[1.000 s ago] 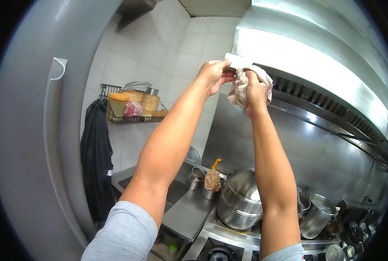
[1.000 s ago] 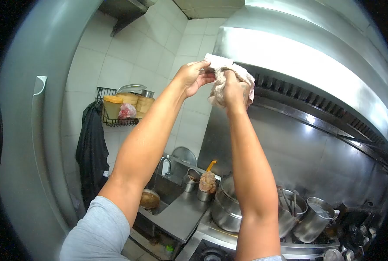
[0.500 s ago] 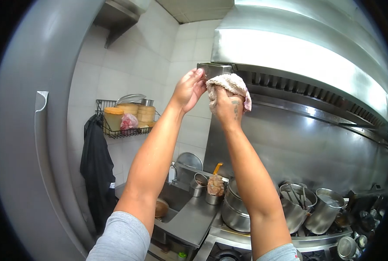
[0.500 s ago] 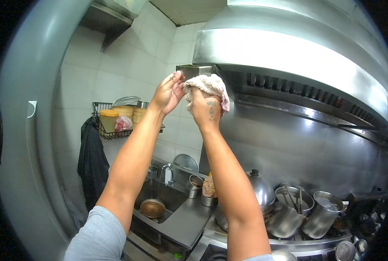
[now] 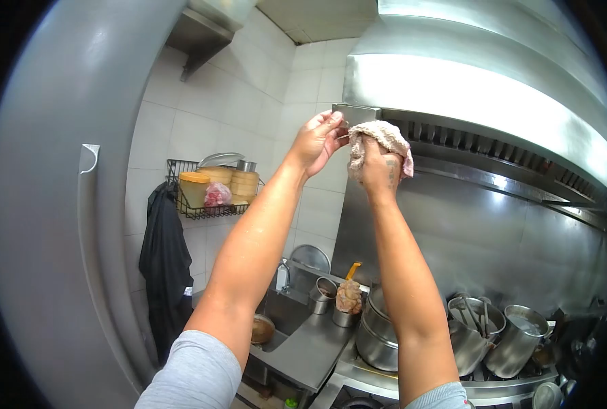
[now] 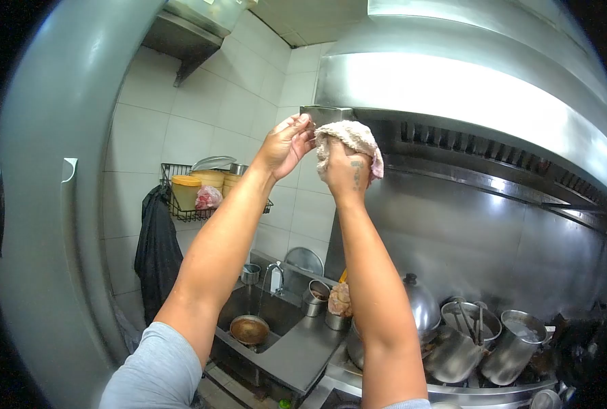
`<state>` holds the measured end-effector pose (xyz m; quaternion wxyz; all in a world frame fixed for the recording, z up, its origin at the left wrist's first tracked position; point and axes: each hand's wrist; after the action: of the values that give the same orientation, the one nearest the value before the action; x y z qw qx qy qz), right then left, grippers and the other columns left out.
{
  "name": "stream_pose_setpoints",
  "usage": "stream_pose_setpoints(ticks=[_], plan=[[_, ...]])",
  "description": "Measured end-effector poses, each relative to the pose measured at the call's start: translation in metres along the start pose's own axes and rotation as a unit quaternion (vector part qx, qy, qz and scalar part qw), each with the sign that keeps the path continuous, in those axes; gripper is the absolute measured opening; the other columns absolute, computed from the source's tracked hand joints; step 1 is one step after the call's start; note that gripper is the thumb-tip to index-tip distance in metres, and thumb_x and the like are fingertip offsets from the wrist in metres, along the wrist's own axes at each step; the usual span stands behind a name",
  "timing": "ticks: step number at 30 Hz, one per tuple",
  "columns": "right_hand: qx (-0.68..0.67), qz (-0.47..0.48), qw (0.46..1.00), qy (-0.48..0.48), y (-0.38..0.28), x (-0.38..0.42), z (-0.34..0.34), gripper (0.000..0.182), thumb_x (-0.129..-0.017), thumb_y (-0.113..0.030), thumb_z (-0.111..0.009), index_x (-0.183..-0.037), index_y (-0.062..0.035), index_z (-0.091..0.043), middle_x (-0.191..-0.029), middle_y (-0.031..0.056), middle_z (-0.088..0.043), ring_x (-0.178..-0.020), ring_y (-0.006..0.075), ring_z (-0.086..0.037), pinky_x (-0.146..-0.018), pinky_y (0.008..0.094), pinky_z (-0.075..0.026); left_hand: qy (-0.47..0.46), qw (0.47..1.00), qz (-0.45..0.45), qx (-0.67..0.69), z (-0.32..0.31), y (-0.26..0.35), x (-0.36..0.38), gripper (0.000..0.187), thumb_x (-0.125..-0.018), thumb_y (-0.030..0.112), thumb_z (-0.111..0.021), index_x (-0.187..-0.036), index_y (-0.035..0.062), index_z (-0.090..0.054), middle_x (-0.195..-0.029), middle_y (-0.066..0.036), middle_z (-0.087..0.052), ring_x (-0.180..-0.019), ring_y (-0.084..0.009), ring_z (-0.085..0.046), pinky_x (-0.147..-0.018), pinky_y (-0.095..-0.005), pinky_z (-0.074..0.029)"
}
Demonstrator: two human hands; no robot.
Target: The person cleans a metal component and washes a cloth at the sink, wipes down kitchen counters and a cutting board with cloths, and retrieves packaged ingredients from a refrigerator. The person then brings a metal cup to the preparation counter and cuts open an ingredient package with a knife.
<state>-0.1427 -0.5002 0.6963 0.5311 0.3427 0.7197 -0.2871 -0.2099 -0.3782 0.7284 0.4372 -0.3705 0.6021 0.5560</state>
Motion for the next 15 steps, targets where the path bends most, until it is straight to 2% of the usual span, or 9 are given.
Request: stream_pose_setpoints(ticks=[4,15], plan=[[0.03,-0.056,0.998,0.005,-0.014,0.001,0.005,0.022,-0.086,-0.023,-0.063,-0.095,-0.0026,-0.067,-0.092,0.0071,-0.067,-0.088,0.0197,-0.062,-0.08,0.032,-0.046,0.018,1.0,0.0,0.008,-0.002,-0.002,0.0,0.02,-0.094,0.021,-0.059,-0.103,0.004,-0.051,-0.099,-0.009,-0.06,-0.095,-0.0223,-0.059,-0.09,-0.0387,-0.048],[0.04,-0.075,0.996,0.002,-0.02,-0.001,0.002,0.022,-0.086,-0.024,-0.063,-0.091,-0.0032,-0.068,-0.089,0.0055,-0.068,-0.085,0.017,-0.061,-0.078,0.0308,-0.046,0.034,0.999,0.021,-0.01,-0.009,0.008,0.001,0.021,-0.096,0.024,-0.055,-0.101,0.0038,-0.053,-0.098,-0.01,-0.062,-0.092,-0.0221,-0.06,-0.087,-0.0379,-0.05]])
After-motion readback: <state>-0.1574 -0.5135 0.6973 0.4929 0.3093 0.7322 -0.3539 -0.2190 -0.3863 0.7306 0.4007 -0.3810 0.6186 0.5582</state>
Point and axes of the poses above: each hand's wrist, its own x-axis away from the middle knuckle, its own z-axis out of the back of the hand, y = z × x
